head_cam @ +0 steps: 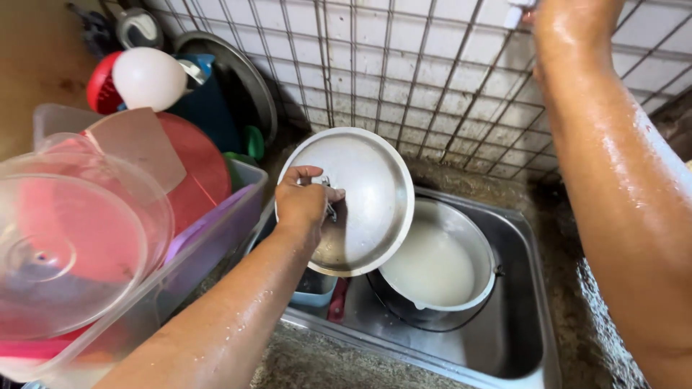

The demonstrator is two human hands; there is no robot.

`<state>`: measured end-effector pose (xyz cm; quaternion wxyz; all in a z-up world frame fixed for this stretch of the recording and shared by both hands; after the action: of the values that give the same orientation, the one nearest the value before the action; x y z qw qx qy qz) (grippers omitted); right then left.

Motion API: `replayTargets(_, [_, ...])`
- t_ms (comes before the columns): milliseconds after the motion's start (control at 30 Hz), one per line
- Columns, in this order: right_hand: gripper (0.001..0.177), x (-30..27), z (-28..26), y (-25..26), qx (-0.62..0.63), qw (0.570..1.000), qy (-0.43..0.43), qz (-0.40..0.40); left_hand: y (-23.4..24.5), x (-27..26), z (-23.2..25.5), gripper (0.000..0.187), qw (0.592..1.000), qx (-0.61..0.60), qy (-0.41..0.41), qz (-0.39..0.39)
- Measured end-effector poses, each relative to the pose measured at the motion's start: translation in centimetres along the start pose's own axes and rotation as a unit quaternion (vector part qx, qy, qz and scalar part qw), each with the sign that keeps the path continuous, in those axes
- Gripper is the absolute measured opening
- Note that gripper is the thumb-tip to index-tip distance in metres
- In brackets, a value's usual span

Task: The person is washing rice in a pot and then setting it on a wood-burning stove to cook.

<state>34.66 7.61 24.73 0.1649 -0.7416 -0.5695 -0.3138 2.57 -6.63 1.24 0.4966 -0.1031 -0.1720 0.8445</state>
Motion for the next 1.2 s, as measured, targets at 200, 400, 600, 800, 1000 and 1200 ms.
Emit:
replayTargets(200, [0.007,-3.7,-5.4,-0.8,0.161,0.979,-0.124,-0.013,0.7,-1.0,1.0,0.047,1.0,0.024,-0.016,-0.01])
replayTargets(400, [0.016,-8.9,16.1,-3.4,0.159,0.86,-0.443,-0.195,1.0,-1.1,0.6,0.048,0.999,0.042,-0.031,-0.006])
replayTargets(600, [0.02,-16.2,14.7,-6.3,-0.015,0.809,-0.54,-0.234,0.8,-1.9,1.2,0.05,0.995,0.084,-0.042,-0.012])
replayTargets(800, [0.016,-9.2,-1.3,-2.0,-0.387,0.844,-0.343,-0.142,0.7,-2.3,2.6,0.049,0.983,0.179,-0.033,-0.011])
replayTargets(1000, [0.021,-1.4,-3.1,2.3,-0.089,0.995,-0.05,0.013,0.2,-1.8,1.9,0.046,0.984,0.169,-0.04,-0.031])
replayTargets(1200, [0.045,-6.2,-2.6,0.8,-0.066,0.991,0.095,-0.061,0.2,-0.4,0.3,0.044,0.978,0.191,-0.075,-0.037])
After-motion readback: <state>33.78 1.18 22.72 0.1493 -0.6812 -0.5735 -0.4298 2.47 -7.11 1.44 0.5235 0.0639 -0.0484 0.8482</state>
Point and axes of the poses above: each hand's wrist, its own x-axis towards the middle knuckle, its own y-axis out of the back of the hand, z = x × y, the point moved 5 cm from there along x, towards the middle knuckle, and after that the axes turned 12 degrees about -y, right-handed, at the moved point
